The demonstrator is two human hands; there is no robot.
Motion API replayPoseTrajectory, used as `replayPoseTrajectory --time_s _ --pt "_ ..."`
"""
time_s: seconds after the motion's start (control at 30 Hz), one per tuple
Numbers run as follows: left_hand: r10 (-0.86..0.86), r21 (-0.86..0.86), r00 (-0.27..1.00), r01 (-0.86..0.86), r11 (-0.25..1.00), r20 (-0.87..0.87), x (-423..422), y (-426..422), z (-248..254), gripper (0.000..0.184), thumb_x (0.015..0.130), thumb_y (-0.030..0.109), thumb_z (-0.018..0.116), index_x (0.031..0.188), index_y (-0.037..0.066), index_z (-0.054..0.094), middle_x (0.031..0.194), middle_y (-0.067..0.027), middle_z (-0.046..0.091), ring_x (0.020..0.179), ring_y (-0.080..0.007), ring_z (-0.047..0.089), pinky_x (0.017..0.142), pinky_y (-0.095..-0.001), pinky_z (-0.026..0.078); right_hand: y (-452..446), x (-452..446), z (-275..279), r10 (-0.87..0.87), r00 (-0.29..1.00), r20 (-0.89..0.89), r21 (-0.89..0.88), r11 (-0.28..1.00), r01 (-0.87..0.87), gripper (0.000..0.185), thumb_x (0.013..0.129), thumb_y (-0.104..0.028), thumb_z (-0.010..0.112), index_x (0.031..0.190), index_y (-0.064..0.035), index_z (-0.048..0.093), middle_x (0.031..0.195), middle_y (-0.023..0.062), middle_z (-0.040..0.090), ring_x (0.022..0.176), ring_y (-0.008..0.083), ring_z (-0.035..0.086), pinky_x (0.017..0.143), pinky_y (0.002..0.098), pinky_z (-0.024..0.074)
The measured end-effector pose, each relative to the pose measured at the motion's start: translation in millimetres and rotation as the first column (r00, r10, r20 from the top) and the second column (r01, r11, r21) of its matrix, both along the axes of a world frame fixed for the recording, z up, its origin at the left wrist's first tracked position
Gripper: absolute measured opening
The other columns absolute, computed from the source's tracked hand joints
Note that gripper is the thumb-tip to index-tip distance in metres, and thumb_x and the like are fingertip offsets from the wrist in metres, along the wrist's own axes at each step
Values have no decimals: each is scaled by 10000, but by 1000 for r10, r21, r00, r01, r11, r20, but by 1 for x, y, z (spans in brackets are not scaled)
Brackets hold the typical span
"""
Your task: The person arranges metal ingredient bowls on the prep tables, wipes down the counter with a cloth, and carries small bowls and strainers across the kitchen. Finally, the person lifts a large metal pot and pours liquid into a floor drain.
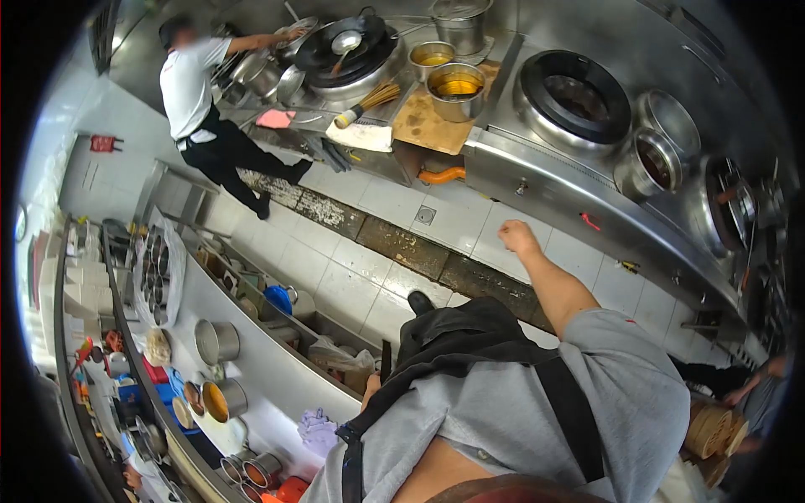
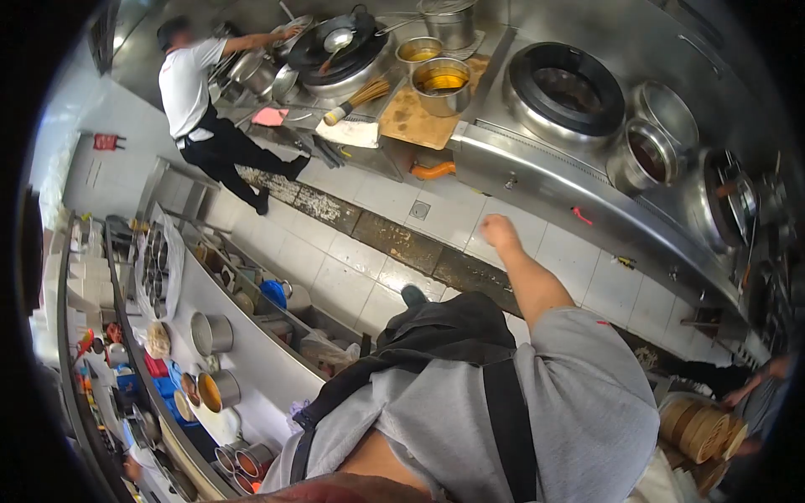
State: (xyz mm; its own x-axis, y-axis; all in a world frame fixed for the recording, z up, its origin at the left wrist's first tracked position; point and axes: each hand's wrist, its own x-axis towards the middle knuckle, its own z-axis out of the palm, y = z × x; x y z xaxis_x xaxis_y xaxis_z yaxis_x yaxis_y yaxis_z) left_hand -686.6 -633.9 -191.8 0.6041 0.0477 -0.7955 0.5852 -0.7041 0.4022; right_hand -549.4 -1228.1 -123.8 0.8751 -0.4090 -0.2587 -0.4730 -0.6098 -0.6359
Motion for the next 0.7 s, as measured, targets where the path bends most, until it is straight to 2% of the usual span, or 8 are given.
replayPoseTrajectory --time_s 0.17,0.33,0.43,0.5,0.6,0.63,0.67,0.7 --pt "49 40 997 -47 998 -67 -30 2 -26 280 790 228 530 930 29 668 864 -142 655 821 -285 636 666 -395 520 70 70 17 217 976 -32 133 968 -211 216 812 -189 591 929 -16 642 718 100 661 541 180 631 532 319 510" --pt "49 55 992 -43 998 -113 13 13 -42 252 801 209 535 931 36 664 826 -128 656 782 -270 640 630 -393 524 78 112 7 379 920 -99 -63 920 -386 230 801 -215 608 923 -23 644 738 115 664 545 180 636 584 319 520" --pt "-68 55 992 74 996 -109 97 24 -55 235 807 198 539 931 41 662 804 -119 656 758 -261 643 608 -392 527 71 142 30 350 907 -235 -49 927 -371 227 806 -220 618 909 -18 645 720 101 656 542 179 634 553 310 517" --pt "-287 83 954 294 952 -85 171 34 -71 224 811 190 541 931 44 661 788 -113 656 743 -256 644 594 -392 529 72 169 44 140 968 -210 220 971 -93 219 830 -224 610 891 -16 641 696 75 638 536 162 627 517 289 508" --pt "-939 304 344 895 326 -5 300 43 -88 208 817 179 544 932 48 659 766 -105 657 719 -247 647 572 -391 532 81 230 83 56 996 -73 335 942 -28 216 852 -227 602 906 -20 632 673 60 613 556 145 622 496 272 501" --pt "-925 303 380 881 363 1 342 38 -87 203 819 175 545 932 50 658 758 -102 657 711 -244 648 564 -390 533 81 253 91 28 999 25 400 916 -36 227 857 -235 600 925 -19 621 680 61 614 563 146 622 503 270 501" --pt "-430 136 901 419 898 55 375 24 -79 208 812 174 557 934 34 652 781 -117 648 712 -246 634 558 -377 527 82 279 98 -5 993 122 465 884 -52 240 862 -242 599 944 -17 610 687 63 614 569 147 622 510 269 502" --pt "287 -18 958 -287 958 -14 406 8 -65 217 805 173 569 936 18 646 805 -133 639 712 -249 621 551 -365 522 83 304 114 -84 985 151 519 855 -7 264 867 -264 601 955 -15 602 725 73 622 599 153 626 517 272 505"
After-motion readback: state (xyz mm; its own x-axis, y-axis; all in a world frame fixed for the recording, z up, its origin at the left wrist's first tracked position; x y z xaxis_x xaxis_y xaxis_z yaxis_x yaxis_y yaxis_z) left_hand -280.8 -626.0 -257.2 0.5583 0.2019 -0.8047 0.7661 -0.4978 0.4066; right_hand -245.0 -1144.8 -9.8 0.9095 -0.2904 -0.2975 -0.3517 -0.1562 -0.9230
